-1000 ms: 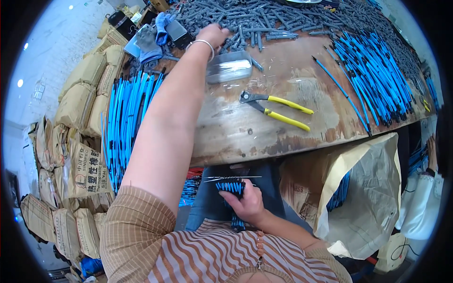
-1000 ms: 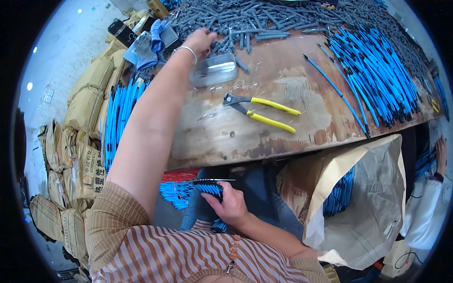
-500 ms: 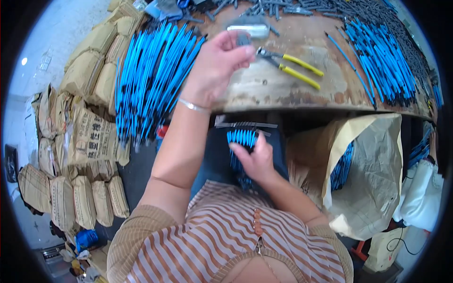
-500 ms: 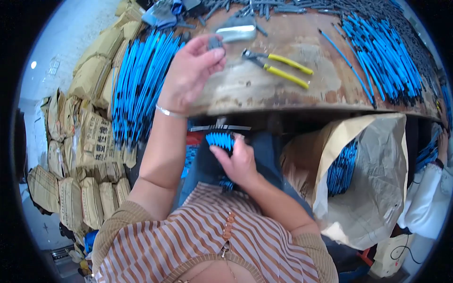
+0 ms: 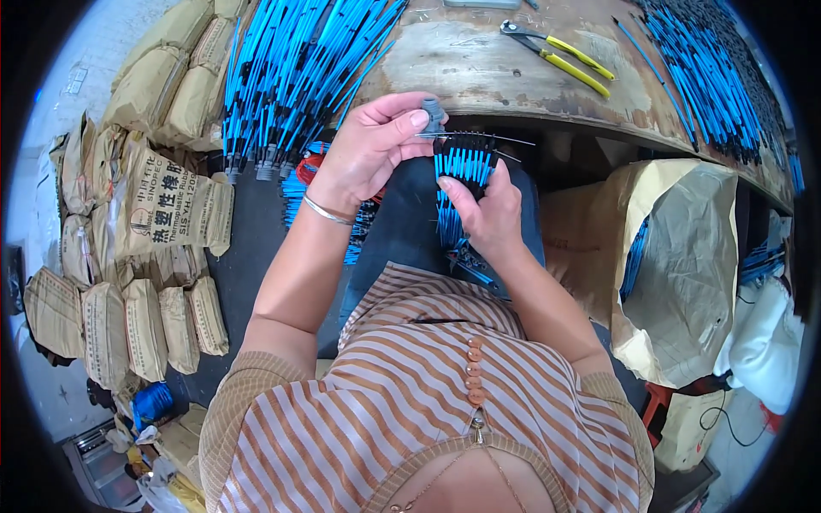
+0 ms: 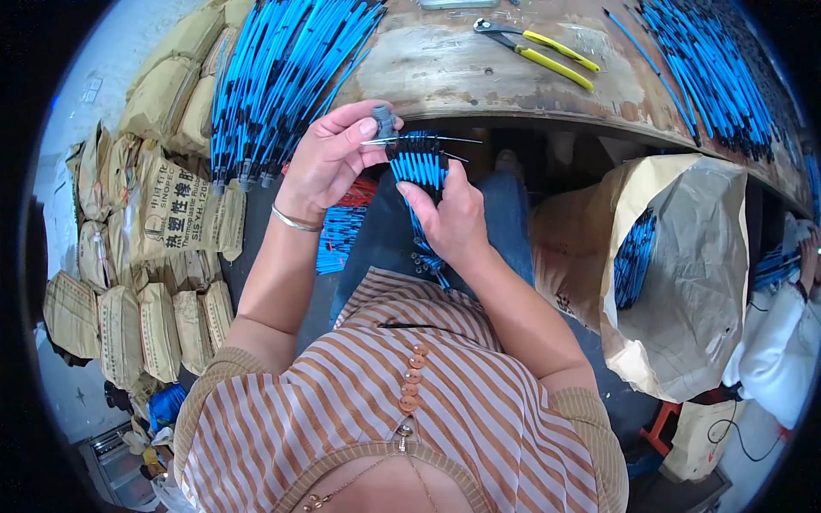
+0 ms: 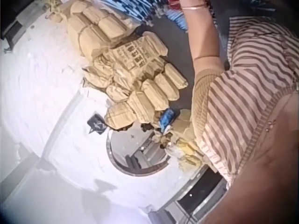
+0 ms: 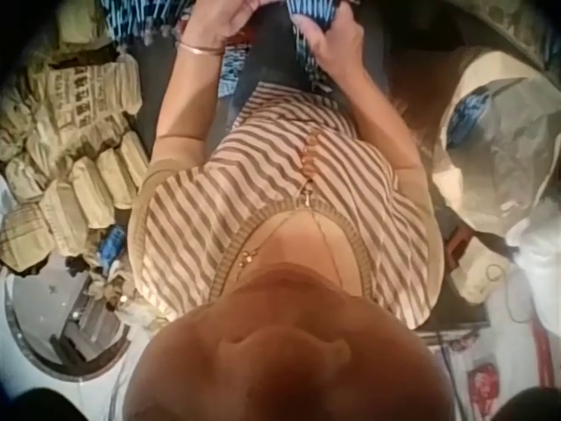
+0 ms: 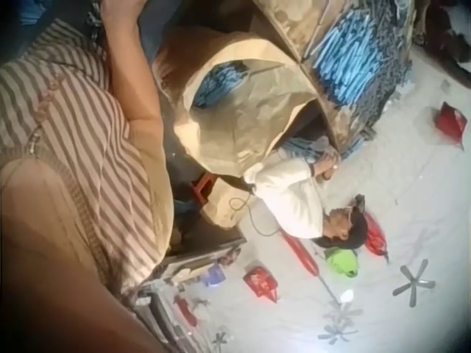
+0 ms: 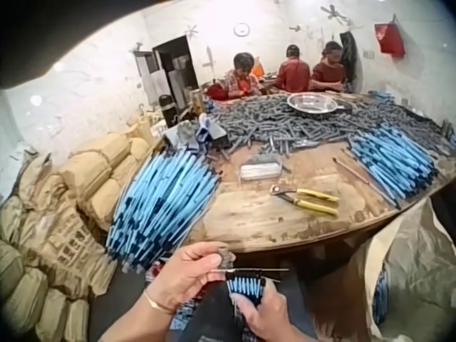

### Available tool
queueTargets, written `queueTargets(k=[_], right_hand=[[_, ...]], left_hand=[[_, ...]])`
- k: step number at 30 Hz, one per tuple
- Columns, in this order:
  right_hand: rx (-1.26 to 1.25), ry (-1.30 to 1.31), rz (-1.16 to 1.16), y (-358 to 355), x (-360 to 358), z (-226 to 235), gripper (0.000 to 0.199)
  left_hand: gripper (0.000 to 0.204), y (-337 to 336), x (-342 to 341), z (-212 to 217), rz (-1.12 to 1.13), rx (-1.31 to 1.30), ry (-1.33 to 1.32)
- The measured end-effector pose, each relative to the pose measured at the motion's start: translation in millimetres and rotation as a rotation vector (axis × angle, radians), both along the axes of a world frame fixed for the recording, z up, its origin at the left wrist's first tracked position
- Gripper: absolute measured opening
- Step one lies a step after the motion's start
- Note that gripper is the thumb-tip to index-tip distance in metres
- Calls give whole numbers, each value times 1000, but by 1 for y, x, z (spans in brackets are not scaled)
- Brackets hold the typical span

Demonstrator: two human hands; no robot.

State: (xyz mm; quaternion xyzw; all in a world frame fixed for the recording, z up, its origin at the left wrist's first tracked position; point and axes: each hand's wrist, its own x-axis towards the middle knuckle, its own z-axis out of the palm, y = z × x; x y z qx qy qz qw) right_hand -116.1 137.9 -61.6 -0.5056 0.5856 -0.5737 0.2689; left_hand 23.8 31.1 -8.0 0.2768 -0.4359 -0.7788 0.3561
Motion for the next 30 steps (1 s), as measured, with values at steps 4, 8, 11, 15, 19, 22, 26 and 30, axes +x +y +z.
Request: queueTargets(k=[4, 8, 11, 15, 19, 22, 26, 30], right_hand=[[2, 33, 14, -2, 4, 4, 32], [-22, 30, 8, -3, 9, 0, 32], [-19, 26, -3, -5, 10, 1, 32], [17, 35, -14, -7, 11, 2, 31], [4, 64, -31, -11, 10, 1, 33], [-42, 92, -39, -12, 12, 4, 35], [-9, 117, -27, -10, 13, 5, 37], [16, 119, -22, -10, 15, 3, 38]], left_hand=[[25, -1, 5, 0, 11, 77, 36], [26, -6, 11, -3, -29, 21, 70], [27, -7, 17, -3, -17, -57, 10], [35, 3, 15, -2, 37, -211, -41], [46, 24, 7, 3, 154, -525, -321], [52, 31, 2, 8, 265, -727, -513], [54, 32, 0, 11, 378, -872, -620], [50, 30, 5, 11, 371, -835, -623]])
